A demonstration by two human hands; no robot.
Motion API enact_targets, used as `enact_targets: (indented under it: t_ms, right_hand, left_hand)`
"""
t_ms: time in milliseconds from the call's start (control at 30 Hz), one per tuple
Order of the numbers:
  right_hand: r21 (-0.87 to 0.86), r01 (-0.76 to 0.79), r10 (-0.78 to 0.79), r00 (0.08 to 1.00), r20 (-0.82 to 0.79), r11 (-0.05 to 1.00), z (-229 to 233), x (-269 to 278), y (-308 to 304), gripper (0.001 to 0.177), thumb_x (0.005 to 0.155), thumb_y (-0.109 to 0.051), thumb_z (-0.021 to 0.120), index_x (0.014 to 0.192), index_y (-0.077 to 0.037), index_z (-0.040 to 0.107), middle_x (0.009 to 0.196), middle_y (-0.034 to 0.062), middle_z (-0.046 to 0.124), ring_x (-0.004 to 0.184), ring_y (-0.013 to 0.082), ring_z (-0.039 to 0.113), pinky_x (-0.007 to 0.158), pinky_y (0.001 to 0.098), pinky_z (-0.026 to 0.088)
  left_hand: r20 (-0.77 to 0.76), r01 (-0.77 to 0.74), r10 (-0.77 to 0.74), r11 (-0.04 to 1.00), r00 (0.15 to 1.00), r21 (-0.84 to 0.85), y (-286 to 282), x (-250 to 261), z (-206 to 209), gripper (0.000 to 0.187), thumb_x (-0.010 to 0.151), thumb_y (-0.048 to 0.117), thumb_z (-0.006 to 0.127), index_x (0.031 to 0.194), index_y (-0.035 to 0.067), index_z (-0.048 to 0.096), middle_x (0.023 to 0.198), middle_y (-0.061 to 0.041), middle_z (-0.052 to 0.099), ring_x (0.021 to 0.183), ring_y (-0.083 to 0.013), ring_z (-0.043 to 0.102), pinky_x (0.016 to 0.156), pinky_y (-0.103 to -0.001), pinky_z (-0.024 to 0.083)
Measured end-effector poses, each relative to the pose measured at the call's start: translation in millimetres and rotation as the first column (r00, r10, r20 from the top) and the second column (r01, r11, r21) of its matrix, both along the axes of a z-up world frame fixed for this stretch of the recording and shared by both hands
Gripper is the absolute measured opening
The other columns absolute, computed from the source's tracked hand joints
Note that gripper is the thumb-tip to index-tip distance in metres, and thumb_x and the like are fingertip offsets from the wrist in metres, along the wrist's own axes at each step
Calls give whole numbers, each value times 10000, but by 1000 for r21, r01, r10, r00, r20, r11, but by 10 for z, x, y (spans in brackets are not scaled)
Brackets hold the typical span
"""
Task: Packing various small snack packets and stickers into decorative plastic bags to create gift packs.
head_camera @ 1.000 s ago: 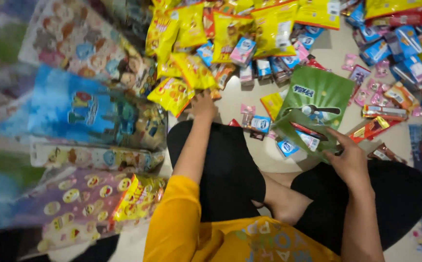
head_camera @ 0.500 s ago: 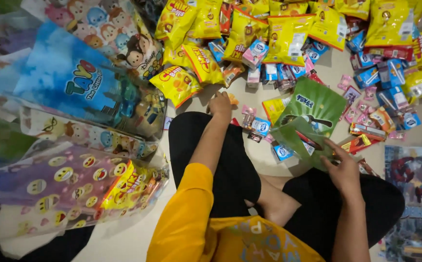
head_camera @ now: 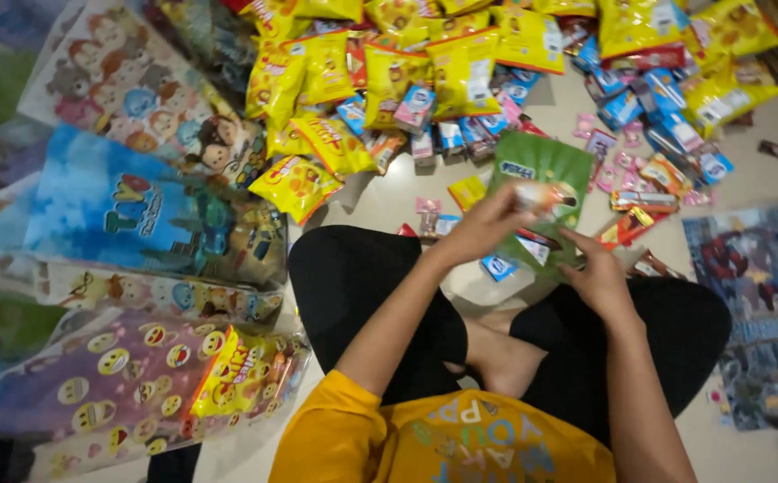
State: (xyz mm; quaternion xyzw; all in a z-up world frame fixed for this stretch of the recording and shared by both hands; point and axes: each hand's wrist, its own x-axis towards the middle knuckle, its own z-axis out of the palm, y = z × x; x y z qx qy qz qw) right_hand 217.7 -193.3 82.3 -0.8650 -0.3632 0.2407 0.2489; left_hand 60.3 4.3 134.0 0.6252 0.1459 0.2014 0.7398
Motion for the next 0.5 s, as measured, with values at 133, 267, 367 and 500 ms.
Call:
enact_targets:
  t_ms: [133, 267, 367, 500]
  right_hand:
    - [-32, -8, 9, 1000, 27, 999, -19, 26, -11, 708, 761, -63, 783, 1430, -242, 639, 1345, 136, 678, 1166, 420, 651, 1014, 533, 517]
    - [-20, 21, -20, 1000, 4, 1000, -220, 76, -58, 772, 746, -76, 781, 1464, -302, 610, 1372, 78, 670, 1196, 377, 647, 1009, 500, 528]
    - [8, 66, -66, 997, -35, 998, -123, -7, -54, 766, 745, -91, 771, 1457, -321, 606, 1375, 54, 668, 1168, 380, 653, 1008, 503, 532]
    - [99, 59, -52, 997, -65, 993, 119, -109, -113, 731, 727, -48, 763, 1418, -257, 650, 1357, 85, 680, 1139, 378, 670, 955, 483, 550]
  left_hand:
    - [-372, 307, -4, 574, 928, 759, -197, 209, -54, 364, 963, 348, 618, 1281, 175, 582, 1077, -164, 734, 1009, -429, 712, 874, -552, 581]
    - [-424, 429, 340, 67, 839, 901, -311, 321, -424, 179, 915, 224, 598, 835, 255, 755, 771, 30, 743, 735, -264, 774, 618, -425, 611]
    - [-400, 413, 381, 51, 834, 909, -264, 311, -921, 225, 932, 195, 575, 1081, 332, 673, 790, -11, 746, 673, -304, 761, 578, -486, 590]
    - [-367, 370, 412, 75, 834, 926, -260, 185, -715, 277, 968, 223, 562, 1192, 384, 588, 1012, 8, 742, 701, -285, 762, 564, -455, 600]
